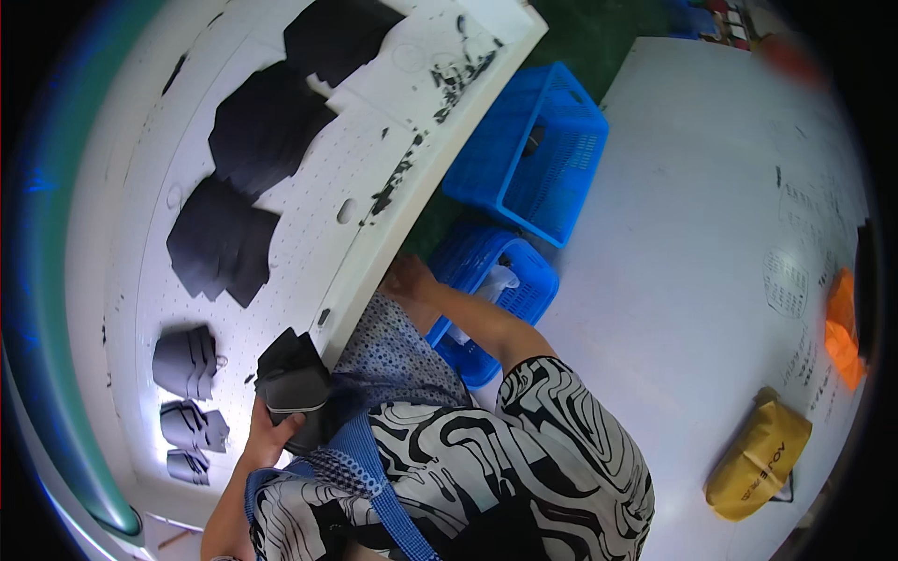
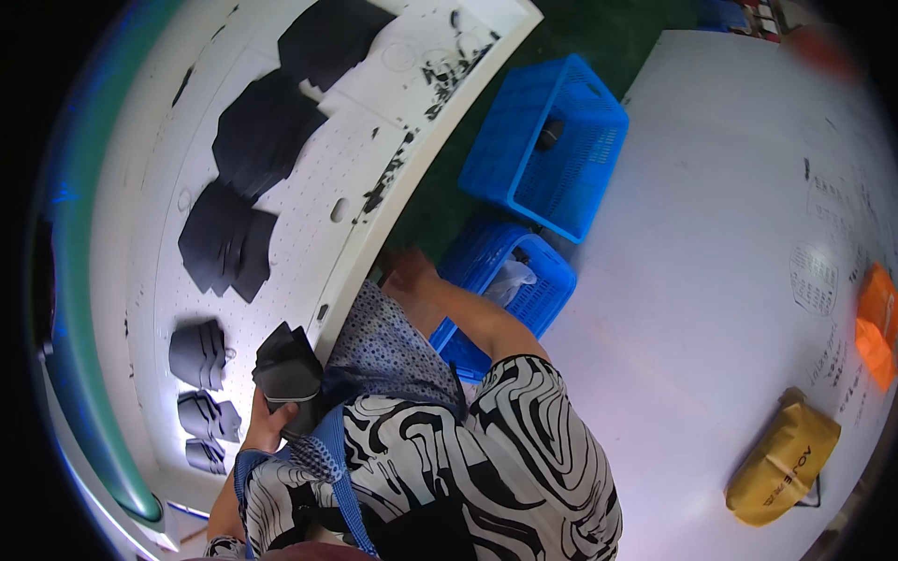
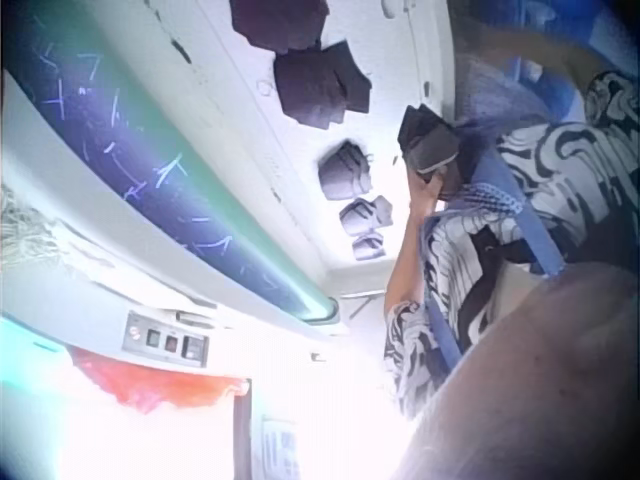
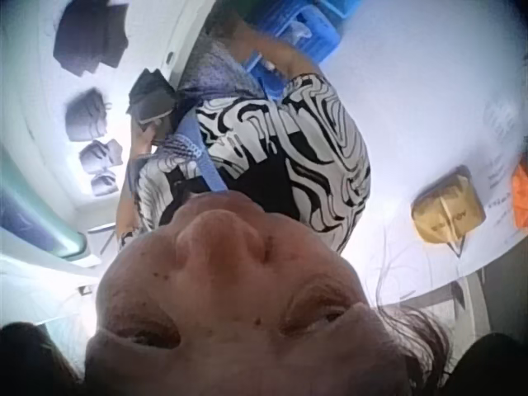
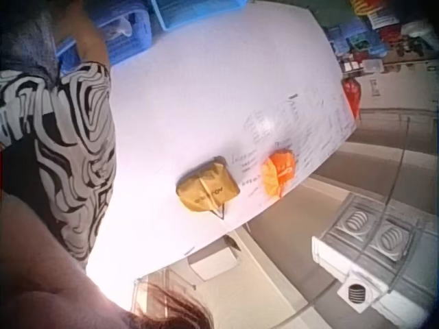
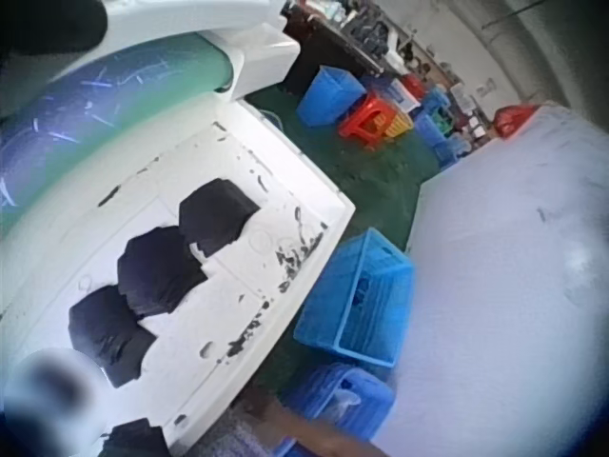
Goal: The worker is organizing and stacking black shoe components on a workstation, bundling them with rubber bands, and placing them into crates.
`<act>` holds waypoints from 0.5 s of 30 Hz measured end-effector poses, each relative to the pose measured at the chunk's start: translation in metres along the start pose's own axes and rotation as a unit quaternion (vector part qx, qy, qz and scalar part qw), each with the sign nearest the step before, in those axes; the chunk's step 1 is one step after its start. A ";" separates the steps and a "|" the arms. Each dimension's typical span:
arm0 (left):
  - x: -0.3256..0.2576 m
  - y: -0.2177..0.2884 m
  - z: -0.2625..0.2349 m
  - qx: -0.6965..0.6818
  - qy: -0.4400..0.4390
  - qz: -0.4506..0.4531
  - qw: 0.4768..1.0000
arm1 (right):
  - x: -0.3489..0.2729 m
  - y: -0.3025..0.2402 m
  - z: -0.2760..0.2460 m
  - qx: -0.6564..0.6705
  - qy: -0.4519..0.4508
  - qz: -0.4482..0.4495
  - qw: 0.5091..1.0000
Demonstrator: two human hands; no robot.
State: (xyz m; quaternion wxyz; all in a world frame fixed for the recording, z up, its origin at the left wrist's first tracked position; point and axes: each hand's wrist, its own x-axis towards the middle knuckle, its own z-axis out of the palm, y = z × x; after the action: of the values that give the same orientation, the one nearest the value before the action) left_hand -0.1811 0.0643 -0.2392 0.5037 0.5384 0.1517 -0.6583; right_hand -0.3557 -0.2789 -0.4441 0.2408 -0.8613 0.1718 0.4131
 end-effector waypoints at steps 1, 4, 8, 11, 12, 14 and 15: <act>0.002 -0.005 -0.001 -0.017 0.017 0.008 1.000 | -0.005 0.002 -0.002 0.050 -0.028 0.073 0.996; 0.009 -0.009 -0.001 -0.032 0.038 0.034 0.998 | -0.005 0.051 0.050 0.083 0.064 -0.020 0.994; 0.009 -0.008 0.000 -0.013 0.067 0.036 0.997 | 0.015 0.114 0.030 0.003 -0.113 -0.003 0.994; 0.006 -0.025 -0.013 0.034 0.113 0.068 0.991 | 0.028 0.153 0.025 0.445 -0.164 0.079 0.877; -0.002 -0.022 -0.006 0.032 0.134 0.074 0.988 | 0.029 0.126 0.000 0.394 -0.060 0.148 0.905; -0.006 -0.011 0.017 0.040 0.155 0.125 0.979 | 0.018 0.151 -0.020 0.157 0.191 0.201 0.948; -0.008 -0.022 0.012 0.046 0.184 0.137 0.972 | 0.019 0.164 -0.017 -0.020 0.307 0.167 0.937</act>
State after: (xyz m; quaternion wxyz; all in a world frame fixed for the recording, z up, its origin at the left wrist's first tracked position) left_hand -0.2071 0.0694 -0.2354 0.5271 0.6885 0.1362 -0.4791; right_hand -0.4145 -0.4256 -0.4947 0.0864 -0.9098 0.3703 0.1665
